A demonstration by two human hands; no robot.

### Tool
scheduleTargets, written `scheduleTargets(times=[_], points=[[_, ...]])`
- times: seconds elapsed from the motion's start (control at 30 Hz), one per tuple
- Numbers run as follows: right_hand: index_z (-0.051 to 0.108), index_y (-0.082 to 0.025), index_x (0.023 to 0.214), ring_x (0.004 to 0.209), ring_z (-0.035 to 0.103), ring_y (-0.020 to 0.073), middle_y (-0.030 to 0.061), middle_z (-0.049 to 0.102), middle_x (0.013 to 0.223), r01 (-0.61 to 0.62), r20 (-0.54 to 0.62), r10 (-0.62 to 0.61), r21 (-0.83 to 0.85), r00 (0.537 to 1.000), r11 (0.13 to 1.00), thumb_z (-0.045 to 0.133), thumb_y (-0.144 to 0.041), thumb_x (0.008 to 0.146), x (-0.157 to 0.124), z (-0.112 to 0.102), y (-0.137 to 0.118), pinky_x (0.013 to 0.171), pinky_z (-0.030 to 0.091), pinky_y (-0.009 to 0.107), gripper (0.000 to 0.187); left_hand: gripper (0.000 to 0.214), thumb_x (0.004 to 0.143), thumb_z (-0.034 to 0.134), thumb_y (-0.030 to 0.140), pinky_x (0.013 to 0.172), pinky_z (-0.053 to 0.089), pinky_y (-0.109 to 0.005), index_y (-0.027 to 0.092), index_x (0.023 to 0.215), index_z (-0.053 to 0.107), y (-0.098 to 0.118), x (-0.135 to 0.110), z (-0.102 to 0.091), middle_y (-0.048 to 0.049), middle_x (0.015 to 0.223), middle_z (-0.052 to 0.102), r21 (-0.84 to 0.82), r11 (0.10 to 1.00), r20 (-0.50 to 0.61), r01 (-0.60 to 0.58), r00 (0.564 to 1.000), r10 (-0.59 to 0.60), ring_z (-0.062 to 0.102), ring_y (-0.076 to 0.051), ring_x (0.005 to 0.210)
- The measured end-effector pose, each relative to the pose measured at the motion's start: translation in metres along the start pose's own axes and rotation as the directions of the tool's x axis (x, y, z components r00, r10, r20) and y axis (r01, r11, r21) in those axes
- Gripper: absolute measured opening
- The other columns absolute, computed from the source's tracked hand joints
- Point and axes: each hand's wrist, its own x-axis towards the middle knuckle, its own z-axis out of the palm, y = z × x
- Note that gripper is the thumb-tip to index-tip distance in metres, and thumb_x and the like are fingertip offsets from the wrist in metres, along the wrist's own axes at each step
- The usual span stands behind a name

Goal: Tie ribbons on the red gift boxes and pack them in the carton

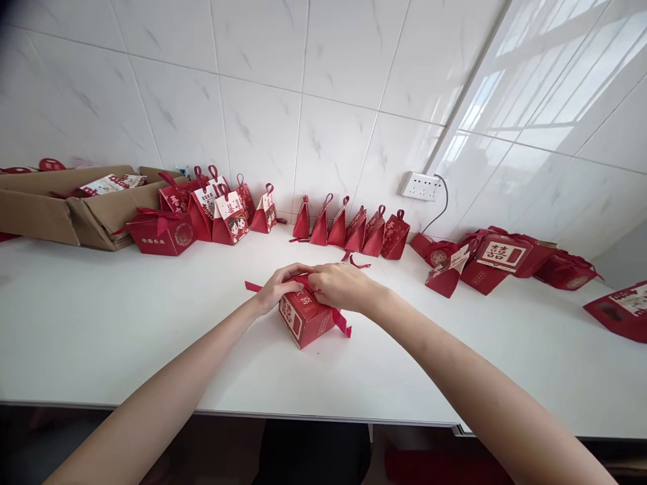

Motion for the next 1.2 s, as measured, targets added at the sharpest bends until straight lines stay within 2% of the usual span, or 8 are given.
scheduleTargets(times=[0.27,0.5,0.7,0.77,0.87,0.97,1.07,1.2], points=[[0.061,-0.015,0.076,0.077,0.057,0.0168,0.0071,0.062,0.081,-0.111,-0.165,0.128,0.108,0.978,0.988,0.056,-0.009,0.08,-0.003,0.021,-0.002,0.063,0.043,0.024,0.009,0.04,0.062,0.055,0.014,0.086,0.045,-0.036,0.017,0.1,0.066,-0.002,0.0,0.0,-0.0077,0.113,0.066,-0.02,1.0,0.019,-0.004,1.0,0.004,0.058,-0.026,0.106],[0.059,-0.014,0.078,0.08,0.057,0.0208,0.0089,0.061,0.082,-0.18,-0.208,0.193,0.079,0.959,0.98,0.054,-0.01,0.081,-0.007,0.029,-0.007,0.066,0.045,0.029,0.008,0.035,0.061,0.055,0.014,0.09,0.045,-0.037,0.016,0.094,0.068,-0.003,0.002,-0.001,-0.0087,0.122,0.063,-0.046,0.999,0.022,0.007,1.0,-0.006,0.058,-0.026,0.108],[0.061,-0.016,0.082,0.071,0.058,0.0157,0.0056,0.061,0.081,-0.203,-0.303,0.253,0.186,0.919,0.961,0.052,-0.011,0.084,-0.015,0.036,-0.007,0.064,0.047,0.027,0.01,0.031,0.06,0.054,0.011,0.088,0.046,-0.037,0.015,0.088,0.067,0.003,0.002,0.0,-0.0099,0.123,0.062,-0.061,0.998,0.038,0.034,0.999,-0.031,0.058,-0.026,0.109],[0.062,-0.017,0.085,0.074,0.059,0.016,0.0059,0.062,0.083,-0.15,-0.319,0.198,0.167,0.927,0.974,0.05,-0.013,0.087,-0.017,0.036,-0.005,0.064,0.047,0.026,0.013,0.031,0.06,0.053,0.011,0.087,0.046,-0.035,0.015,0.088,0.067,0.004,0.001,0.001,-0.0099,0.124,0.062,-0.061,0.998,0.038,0.036,0.999,-0.033,0.058,-0.026,0.109],[0.063,-0.017,0.093,0.074,0.059,0.0179,0.0081,0.062,0.085,-0.048,-0.252,0.04,-0.026,0.967,0.999,0.043,-0.013,0.091,-0.018,0.033,-0.004,0.058,0.045,0.026,0.02,0.031,0.062,0.053,0.011,0.084,0.046,-0.033,0.015,0.09,0.067,0.003,0.0,0.001,-0.0091,0.121,0.063,-0.055,0.998,0.038,0.033,0.999,-0.031,0.058,-0.024,0.106],[0.062,-0.014,0.09,0.072,0.056,0.0192,0.0099,0.06,0.081,-0.018,-0.192,-0.016,-0.175,0.981,0.984,0.039,-0.012,0.092,-0.017,0.028,-0.004,0.052,0.04,0.026,0.023,0.033,0.064,0.054,0.013,0.082,0.046,-0.033,0.015,0.094,0.067,0.0,0.001,0.0,-0.008,0.115,0.065,-0.047,0.998,0.037,0.029,0.999,-0.027,0.06,-0.023,0.101],[0.059,-0.016,0.082,0.064,0.053,0.0157,0.0066,0.057,0.077,-0.04,-0.261,0.028,-0.039,0.965,0.998,0.042,-0.014,0.089,-0.016,0.031,-0.002,0.054,0.041,0.026,0.018,0.034,0.064,0.055,0.014,0.082,0.046,-0.034,0.015,0.097,0.067,-0.001,0.001,0.0,-0.0088,0.114,0.065,-0.048,0.998,0.044,0.042,0.998,-0.04,0.06,-0.023,0.098],[0.054,-0.018,0.073,0.061,0.052,0.0137,0.0042,0.055,0.076,-0.064,-0.41,0.181,0.281,0.894,0.957,0.045,-0.015,0.085,-0.021,0.044,-0.001,0.059,0.046,0.026,0.015,0.031,0.064,0.055,0.014,0.084,0.045,-0.035,0.015,0.093,0.067,0.002,0.001,0.001,-0.0105,0.126,0.059,-0.056,0.997,0.058,0.052,0.997,-0.049,0.058,-0.026,0.106]])
